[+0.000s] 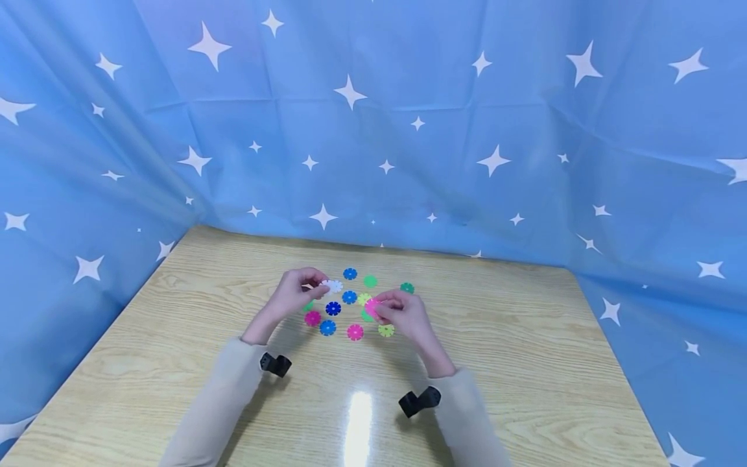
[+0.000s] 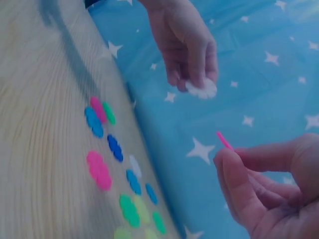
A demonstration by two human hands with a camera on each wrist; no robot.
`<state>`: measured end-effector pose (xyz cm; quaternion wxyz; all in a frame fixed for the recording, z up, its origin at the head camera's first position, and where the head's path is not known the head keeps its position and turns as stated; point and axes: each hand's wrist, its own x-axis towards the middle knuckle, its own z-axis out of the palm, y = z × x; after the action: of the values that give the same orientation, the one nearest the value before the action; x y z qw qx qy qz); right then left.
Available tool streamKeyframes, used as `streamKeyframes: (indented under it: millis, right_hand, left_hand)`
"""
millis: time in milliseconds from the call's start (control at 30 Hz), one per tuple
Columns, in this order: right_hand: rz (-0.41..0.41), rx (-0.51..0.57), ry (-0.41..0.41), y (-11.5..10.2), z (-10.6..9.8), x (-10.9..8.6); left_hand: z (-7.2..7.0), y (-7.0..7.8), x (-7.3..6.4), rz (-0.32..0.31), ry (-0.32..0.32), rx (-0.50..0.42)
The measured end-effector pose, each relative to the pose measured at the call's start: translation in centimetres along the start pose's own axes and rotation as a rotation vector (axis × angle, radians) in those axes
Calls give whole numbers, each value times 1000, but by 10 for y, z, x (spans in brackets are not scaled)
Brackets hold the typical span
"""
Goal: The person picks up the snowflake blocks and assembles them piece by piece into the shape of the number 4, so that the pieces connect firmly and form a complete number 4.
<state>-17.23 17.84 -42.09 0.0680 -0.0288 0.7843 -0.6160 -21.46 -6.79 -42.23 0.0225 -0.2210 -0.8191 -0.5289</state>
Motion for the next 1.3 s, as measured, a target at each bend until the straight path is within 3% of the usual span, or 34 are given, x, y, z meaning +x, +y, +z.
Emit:
streamKeyframes:
  millis: [533, 1300]
  right_hand:
    - [52, 133, 41, -16, 20, 5]
    - [96, 247, 79, -19, 22, 5]
  left_hand:
    - [14, 17, -2, 114, -12, -67]
    - [18, 19, -2, 143, -7, -33]
